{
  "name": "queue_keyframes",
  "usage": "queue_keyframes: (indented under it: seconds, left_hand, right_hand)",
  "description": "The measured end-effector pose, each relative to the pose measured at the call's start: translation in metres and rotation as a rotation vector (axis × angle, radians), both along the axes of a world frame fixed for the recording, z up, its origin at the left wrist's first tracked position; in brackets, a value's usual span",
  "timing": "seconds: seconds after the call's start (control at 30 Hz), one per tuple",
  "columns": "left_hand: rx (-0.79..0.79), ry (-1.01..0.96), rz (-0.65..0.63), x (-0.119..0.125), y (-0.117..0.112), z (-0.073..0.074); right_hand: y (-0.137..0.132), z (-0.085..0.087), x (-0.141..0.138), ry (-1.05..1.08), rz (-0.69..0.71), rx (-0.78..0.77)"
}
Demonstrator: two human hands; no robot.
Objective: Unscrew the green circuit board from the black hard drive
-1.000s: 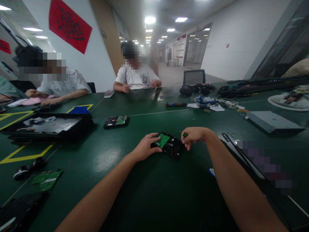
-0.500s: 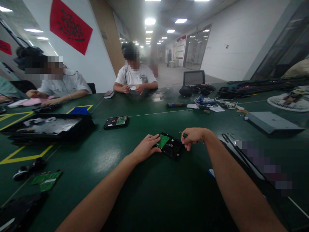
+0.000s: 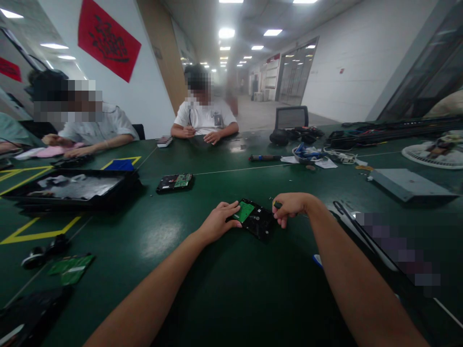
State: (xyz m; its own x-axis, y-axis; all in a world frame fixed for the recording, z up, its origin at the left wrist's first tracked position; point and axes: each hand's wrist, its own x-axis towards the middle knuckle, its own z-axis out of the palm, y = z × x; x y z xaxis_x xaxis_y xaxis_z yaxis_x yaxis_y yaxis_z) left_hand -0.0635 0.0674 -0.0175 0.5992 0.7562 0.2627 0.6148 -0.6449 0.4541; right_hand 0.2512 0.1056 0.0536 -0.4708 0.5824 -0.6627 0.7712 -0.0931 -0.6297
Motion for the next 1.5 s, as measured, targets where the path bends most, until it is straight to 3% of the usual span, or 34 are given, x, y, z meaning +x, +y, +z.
queue_keyframes:
  seconds: [0.13,0.3,0.4,0.5,0.67,0.73,0.9,1.0,1.2,1.33,1.5]
  left_hand:
    - [0.053,0.04,0.041,0.005,-0.003,0.001]
    - [0.144,0.146,0.159,0.019,-0.013,0.004]
    - [0.163,0.203,0.239,0.027,-0.02,0.007]
    - [0.148,0.213,0.268,0.031,-0.025,0.008]
    - [0.076,0.166,0.29,0.027,-0.024,0.013]
    - [0.035,0.142,0.291,0.022,-0.022,0.018]
    - [-0.128,0.093,0.206,0.004,-0.012,0.03]
    - [-0.177,0.072,0.146,-0.007,-0.007,0.035]
    - [-0.026,0.119,0.023,-0.018,0.002,0.031]
    - [0.062,0.089,-0.084,-0.024,0.008,0.025]
    - [0.1,0.075,-0.118,-0.029,0.012,0.022]
  right_hand:
    - [0.0,0.0,-0.001,0.005,-0.095,0.045]
    - [0.005,-0.007,-0.012,0.017,-0.29,0.222]
    - [0.007,-0.009,-0.02,-0.007,-0.336,0.283]
    - [0.006,-0.004,-0.021,-0.075,-0.3,0.255]
    - [-0.002,0.006,-0.02,-0.189,-0.041,0.122]
    - [-0.004,0.006,-0.022,-0.19,-0.004,0.125]
    - [-0.002,0.002,-0.027,-0.174,-0.035,0.169]
    - [0.001,-0.002,-0.03,-0.139,-0.13,0.229]
    - [0.008,-0.011,-0.032,-0.134,-0.245,0.326]
    - [0.017,-0.011,-0.017,-0.198,-0.311,0.386]
    - [0.027,-0.011,0.003,-0.341,-0.379,0.452]
